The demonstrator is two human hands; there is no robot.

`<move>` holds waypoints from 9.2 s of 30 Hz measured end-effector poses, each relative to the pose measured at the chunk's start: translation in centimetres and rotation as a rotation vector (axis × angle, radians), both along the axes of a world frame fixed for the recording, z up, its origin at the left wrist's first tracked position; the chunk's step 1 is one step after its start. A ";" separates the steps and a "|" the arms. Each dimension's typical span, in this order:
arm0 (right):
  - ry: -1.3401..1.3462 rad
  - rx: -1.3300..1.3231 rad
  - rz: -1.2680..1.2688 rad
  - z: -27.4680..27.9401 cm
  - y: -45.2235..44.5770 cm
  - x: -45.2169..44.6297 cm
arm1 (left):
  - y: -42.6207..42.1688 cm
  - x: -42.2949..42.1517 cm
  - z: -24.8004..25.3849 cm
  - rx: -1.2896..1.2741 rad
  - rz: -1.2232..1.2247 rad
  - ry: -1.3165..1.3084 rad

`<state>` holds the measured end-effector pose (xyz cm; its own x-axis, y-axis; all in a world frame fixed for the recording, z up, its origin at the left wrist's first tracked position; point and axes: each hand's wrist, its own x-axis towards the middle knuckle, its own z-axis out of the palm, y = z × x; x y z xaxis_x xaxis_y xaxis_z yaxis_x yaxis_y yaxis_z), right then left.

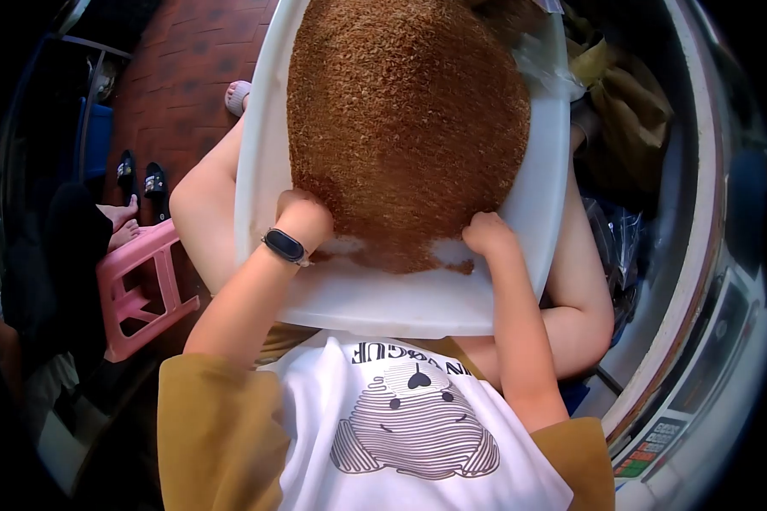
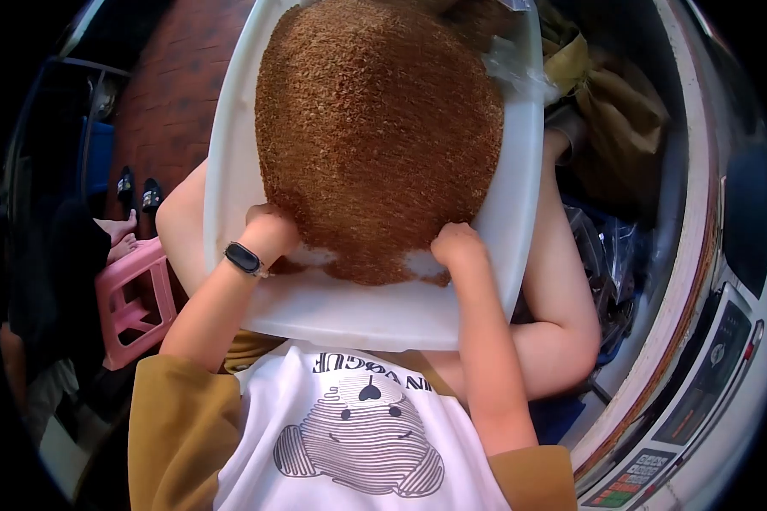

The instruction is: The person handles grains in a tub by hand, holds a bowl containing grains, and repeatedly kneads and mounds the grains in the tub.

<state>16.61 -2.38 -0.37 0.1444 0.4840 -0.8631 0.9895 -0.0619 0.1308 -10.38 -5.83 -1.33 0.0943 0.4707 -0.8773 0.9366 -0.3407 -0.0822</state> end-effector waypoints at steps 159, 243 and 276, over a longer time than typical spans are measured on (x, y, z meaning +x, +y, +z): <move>0.637 -0.256 0.701 -2.0 -5.7 -4.4 | -3.9 15.9 5.5 0.550 0.602 -1.263; 0.066 -0.197 0.508 1.0 0.2 -2.8 | -1.0 0.6 -1.0 0.340 0.319 0.109; 0.891 -0.583 -1.368 -3.2 -3.8 -5.6 | -3.4 4.7 -2.7 -0.390 2.035 -0.718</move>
<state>10.98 -6.17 -3.61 -0.4284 0.0492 -0.9022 0.0409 -0.9964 -0.0737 -5.63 -9.24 -4.01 0.1007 0.1807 -0.9784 -0.2298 0.9610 0.1538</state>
